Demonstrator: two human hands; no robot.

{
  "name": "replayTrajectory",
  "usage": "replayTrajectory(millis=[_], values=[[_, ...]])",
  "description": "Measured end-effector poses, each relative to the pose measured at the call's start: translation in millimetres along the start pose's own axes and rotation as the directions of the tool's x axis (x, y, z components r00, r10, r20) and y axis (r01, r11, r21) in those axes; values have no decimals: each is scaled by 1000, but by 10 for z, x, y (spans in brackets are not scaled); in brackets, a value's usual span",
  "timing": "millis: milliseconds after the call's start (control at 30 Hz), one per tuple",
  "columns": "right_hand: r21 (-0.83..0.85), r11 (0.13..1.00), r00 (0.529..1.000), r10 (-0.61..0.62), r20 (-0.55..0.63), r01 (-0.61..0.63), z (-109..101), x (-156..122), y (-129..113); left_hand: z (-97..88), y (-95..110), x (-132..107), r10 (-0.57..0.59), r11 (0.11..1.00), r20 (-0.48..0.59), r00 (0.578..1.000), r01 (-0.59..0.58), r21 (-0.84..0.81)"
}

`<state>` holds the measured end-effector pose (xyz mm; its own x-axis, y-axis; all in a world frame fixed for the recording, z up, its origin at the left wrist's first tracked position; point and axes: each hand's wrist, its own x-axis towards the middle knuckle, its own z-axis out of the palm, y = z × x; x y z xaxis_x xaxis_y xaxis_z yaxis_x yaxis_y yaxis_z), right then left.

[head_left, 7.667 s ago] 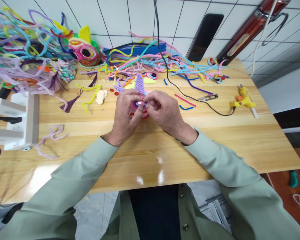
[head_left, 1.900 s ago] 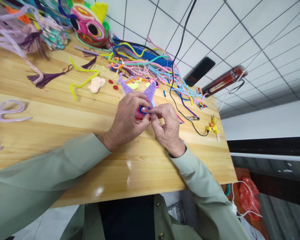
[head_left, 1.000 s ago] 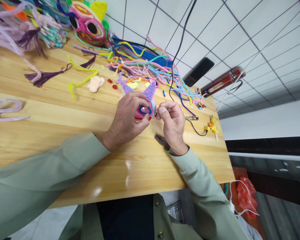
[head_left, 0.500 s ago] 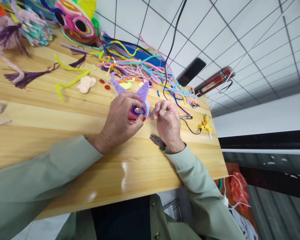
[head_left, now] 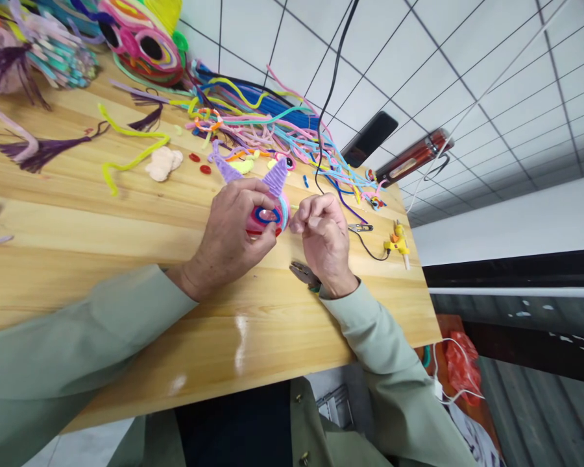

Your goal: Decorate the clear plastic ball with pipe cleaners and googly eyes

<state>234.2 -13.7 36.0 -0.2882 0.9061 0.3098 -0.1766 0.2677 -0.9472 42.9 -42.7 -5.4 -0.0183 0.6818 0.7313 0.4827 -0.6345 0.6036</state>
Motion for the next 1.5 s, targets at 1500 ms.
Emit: replayTrajectory(millis=[1500], values=[[-684,628,927,-298,228,371,-29,-58,-232,18,4,-6,23,1000,-12,1000,-23,5]])
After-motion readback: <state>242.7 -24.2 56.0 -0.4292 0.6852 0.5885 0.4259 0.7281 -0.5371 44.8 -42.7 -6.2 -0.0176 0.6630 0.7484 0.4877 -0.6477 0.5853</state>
